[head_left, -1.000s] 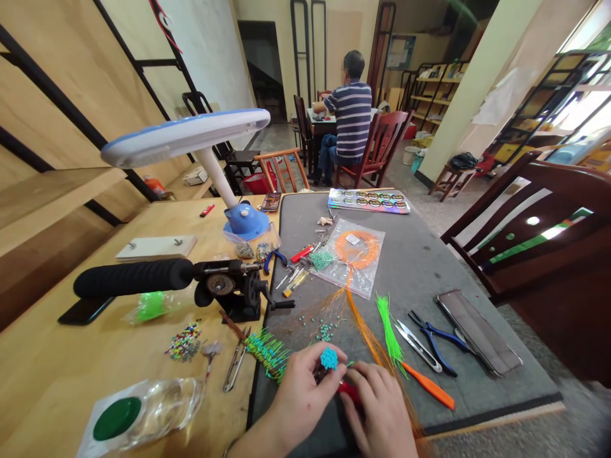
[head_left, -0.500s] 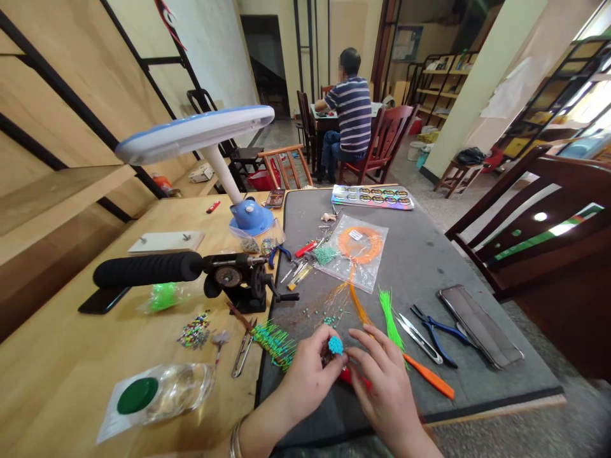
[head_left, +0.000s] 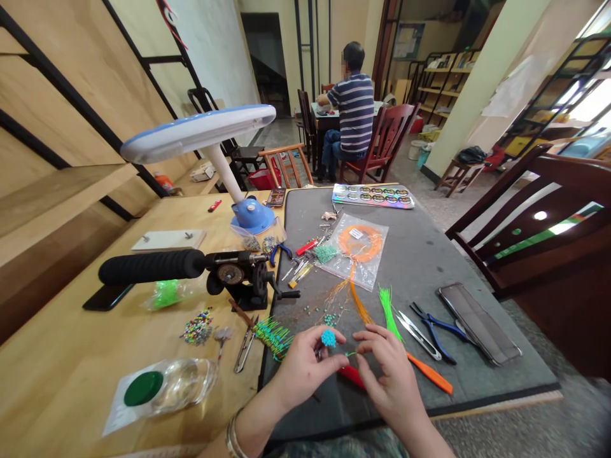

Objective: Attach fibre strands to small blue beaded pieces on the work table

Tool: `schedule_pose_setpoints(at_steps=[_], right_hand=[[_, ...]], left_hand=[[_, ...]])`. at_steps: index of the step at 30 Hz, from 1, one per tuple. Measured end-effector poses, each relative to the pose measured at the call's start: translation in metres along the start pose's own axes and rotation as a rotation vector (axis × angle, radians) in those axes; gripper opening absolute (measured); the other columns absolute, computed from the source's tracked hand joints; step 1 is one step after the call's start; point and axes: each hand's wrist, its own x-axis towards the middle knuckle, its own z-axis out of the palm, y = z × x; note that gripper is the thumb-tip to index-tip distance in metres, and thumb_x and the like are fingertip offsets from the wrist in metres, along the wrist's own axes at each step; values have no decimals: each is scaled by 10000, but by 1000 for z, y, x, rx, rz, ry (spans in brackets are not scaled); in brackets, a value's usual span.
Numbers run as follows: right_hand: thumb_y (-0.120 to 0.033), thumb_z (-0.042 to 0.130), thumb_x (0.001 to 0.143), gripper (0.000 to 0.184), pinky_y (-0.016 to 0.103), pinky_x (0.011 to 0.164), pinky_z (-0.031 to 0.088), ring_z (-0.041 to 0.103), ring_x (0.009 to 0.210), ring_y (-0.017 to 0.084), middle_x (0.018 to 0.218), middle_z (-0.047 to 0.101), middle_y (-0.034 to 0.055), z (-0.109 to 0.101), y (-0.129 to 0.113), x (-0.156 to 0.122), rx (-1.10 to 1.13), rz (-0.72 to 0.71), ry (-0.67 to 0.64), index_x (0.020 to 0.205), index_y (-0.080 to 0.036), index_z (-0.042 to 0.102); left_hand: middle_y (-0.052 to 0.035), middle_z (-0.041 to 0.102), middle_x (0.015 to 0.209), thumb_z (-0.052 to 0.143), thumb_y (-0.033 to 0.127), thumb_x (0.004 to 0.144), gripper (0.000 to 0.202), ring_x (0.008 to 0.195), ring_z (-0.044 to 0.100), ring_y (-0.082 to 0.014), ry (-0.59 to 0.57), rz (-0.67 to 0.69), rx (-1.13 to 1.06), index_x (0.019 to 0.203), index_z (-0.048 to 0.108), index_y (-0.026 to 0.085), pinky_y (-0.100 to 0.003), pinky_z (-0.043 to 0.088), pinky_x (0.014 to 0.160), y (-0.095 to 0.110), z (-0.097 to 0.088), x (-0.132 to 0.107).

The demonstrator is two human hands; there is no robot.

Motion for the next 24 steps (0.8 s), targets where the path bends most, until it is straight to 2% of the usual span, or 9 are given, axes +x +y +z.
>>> schedule_pose_setpoints(at_steps=[3, 6, 10, 16, 24], right_hand=[[-165, 526, 813, 76, 425, 844, 493, 578, 1017, 242, 936, 681, 44, -1, -1, 1, 24, 26, -6, 809, -235, 555], [-164, 530, 797, 77, 414, 834, 498, 585, 1000, 240, 921, 681, 45, -2, -3, 1, 40, 37, -4, 792, -236, 555], [-136, 531, 768, 107, 389, 850, 491, 580, 1008, 226, 933, 678, 39, -4, -6, 1, 58, 60, -28, 790, -236, 561], [-80, 549, 709, 267, 369, 914, 455, 549, 1052, 203, 997, 667, 25, -3, -11, -1, 116, 64, -29, 921, -239, 579], [-92, 549, 679, 217, 335, 857, 477, 585, 970, 187, 929, 694, 3, 3, -9, -1, 164, 19, 47, 828, -246, 581]], left_hand=[[-23, 628, 788, 684, 209, 728, 120, 679, 535, -145, 26, 91, 93, 843, 678, 174, -231, 400, 617, 5, -1, -2], [-35, 654, 757, 655, 197, 754, 38, 733, 577, -171, 29, 135, 123, 769, 681, 175, -256, 426, 688, 6, 1, -2], [-32, 651, 724, 636, 202, 770, 56, 697, 586, -167, 13, 140, 125, 745, 675, 172, -248, 433, 657, 4, 4, -2], [-54, 659, 781, 584, 268, 819, 130, 737, 600, -178, -66, 131, 115, 775, 649, 164, -239, 457, 676, -4, 4, -2], [-55, 668, 728, 624, 396, 776, 239, 689, 601, -178, -43, 160, 70, 734, 661, 164, -216, 490, 621, -14, 6, 2]])
